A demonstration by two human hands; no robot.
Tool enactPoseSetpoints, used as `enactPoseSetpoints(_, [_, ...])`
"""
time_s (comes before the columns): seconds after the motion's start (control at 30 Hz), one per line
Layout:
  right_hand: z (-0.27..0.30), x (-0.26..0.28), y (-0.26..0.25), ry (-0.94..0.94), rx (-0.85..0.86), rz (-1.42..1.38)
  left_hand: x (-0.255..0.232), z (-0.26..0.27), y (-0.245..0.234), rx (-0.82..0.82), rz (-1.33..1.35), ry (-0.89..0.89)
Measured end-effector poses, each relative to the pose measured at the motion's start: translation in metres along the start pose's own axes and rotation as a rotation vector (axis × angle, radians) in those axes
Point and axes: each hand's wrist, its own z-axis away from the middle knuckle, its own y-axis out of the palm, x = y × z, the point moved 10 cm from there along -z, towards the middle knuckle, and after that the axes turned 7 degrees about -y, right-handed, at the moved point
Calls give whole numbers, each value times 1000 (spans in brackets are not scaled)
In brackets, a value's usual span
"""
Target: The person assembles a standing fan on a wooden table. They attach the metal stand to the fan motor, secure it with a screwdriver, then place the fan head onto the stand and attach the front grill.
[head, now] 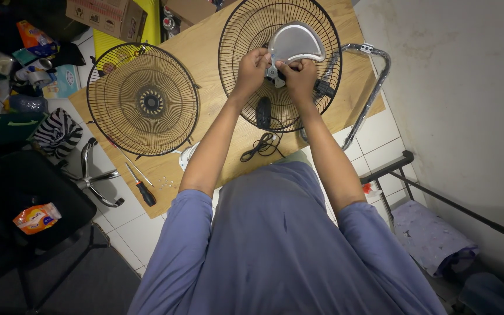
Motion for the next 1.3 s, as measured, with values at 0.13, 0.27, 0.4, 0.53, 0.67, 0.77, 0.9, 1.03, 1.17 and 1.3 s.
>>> enactPoseSetpoints(0.13, [-3,7,6,-82,56,-146,2,-1,0,3,14,8])
enactPoseSetpoints(0.27, [-6,6,8,-99,67,-101,3,0,-1,12,29,10])
enactPoseSetpoints(0.4, [-12,9,11,-95,109,-44,7,-1,3,52,102,-15])
enactPoseSetpoints(0.53, [-16,10,16,-82,178,-121,17,-3,1,28,98,-38])
enactPoseSetpoints(0.67, [-16,0,14,-55,189,-46,21,-6,3,26,180,-12])
enactPoseSetpoints(0.77, [-17,-6,15,-92,189,-49,20,-3,2,21,176,-3])
enactPoseSetpoints(0.9, [-18,-17,16,-94,186,-88,17,2,1,14,114,-18])
enactPoseSetpoints(1.03, [-23,-12,21,-117,194,-162,12,3,2,12,102,-45])
enactPoseSetpoints(1.17, [-20,-11,22,-87,240,-164,12,4,3,8,117,-49])
enactPoseSetpoints(1.3, [-19,-14,21,-29,255,-122,14,4,3,16,133,-55])
